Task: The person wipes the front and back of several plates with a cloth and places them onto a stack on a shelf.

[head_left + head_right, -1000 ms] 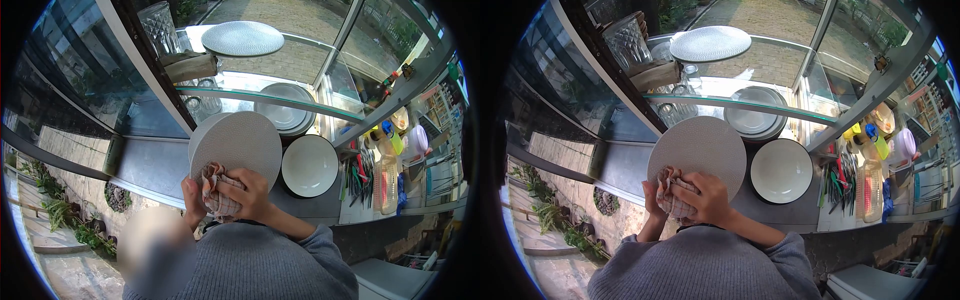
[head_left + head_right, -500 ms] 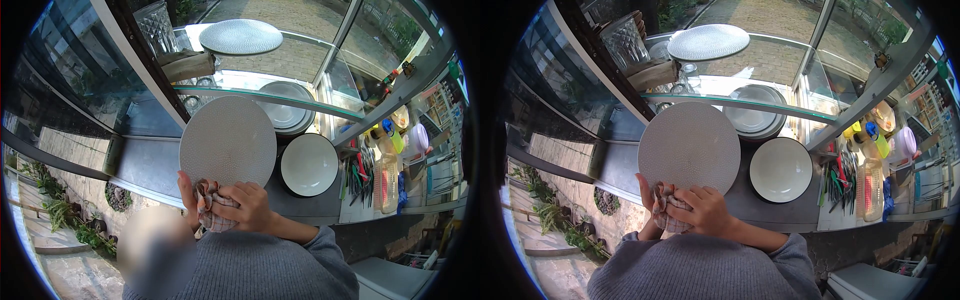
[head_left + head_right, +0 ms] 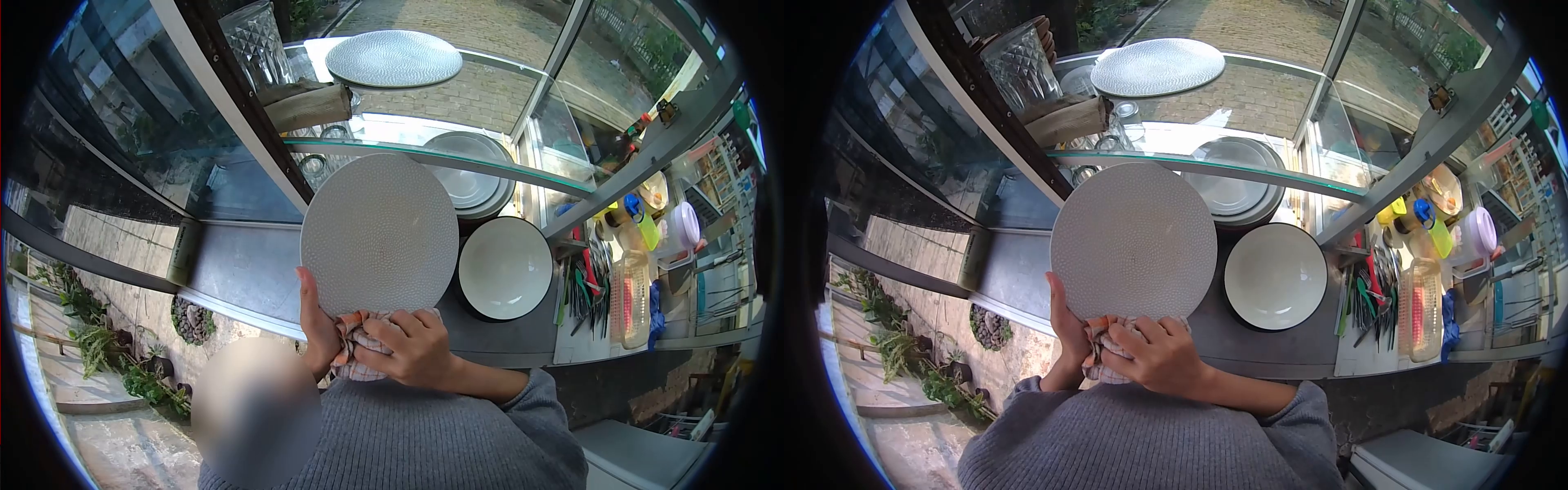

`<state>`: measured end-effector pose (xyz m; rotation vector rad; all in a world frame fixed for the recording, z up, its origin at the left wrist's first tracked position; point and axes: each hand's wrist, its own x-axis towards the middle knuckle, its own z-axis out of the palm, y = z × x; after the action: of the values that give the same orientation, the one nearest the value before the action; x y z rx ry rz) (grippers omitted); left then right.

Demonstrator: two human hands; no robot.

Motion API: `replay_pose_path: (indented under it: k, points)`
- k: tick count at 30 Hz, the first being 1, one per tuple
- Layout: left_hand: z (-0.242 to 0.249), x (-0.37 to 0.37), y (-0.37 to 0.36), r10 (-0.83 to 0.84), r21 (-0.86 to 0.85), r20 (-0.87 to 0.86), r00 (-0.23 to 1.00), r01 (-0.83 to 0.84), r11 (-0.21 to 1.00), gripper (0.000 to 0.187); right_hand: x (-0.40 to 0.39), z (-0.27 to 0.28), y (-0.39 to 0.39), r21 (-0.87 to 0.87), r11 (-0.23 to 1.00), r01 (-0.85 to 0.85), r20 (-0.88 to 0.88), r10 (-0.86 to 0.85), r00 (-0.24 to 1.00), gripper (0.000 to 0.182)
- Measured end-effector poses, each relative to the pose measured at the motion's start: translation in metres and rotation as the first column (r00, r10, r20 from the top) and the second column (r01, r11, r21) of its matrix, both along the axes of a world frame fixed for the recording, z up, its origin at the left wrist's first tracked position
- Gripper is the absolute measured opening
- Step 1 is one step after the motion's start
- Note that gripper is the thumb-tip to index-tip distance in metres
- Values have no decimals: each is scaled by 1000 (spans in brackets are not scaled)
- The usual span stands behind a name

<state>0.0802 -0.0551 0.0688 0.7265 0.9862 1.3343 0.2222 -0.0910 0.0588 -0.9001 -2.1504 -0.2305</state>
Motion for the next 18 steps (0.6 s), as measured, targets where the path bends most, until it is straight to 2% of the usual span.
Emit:
replay_pose_path:
  k: [3, 6, 8, 9, 11, 12, 14, 18]
  points:
    - [4, -1, -1, -35, 0, 24, 999, 35, 999, 69, -1, 2, -3, 12, 1000, 12, 33, -13, 999, 10]
    - [8, -1, -2, -76, 5, -56, 996, 77, 997, 68, 2, 9, -4, -30, 999, 39, 37, -38, 999, 12]
    - [7, 1, -4, 37, -65, -157, 987, -48, 997, 66, 1, 11, -4, -63, 997, 38, 1, -38, 999, 12]
    - [6, 3, -4, 33, -67, -157, 987, -44, 997, 66, 0, 11, -4, -96, 995, 41, -37, -44, 998, 12]
    - [1, 5, -6, 93, -14, -52, 994, -94, 995, 64, -2, 12, -3, -112, 993, 33, -65, -41, 997, 13]
    - [2, 4, -7, 94, -12, -53, 994, -95, 995, 64, -4, 12, -2, -125, 992, 22, -94, -34, 995, 14]
    - [5, 2, -9, 58, -80, 52, 997, -54, 995, 64, -6, 11, 0, -122, 992, 9, -118, -23, 993, 16]
    - [-12, -18, -11, -34, -107, 23, 999, 36, 994, 65, -7, 12, 4, -141, 989, -46, -158, 24, 987, 23]
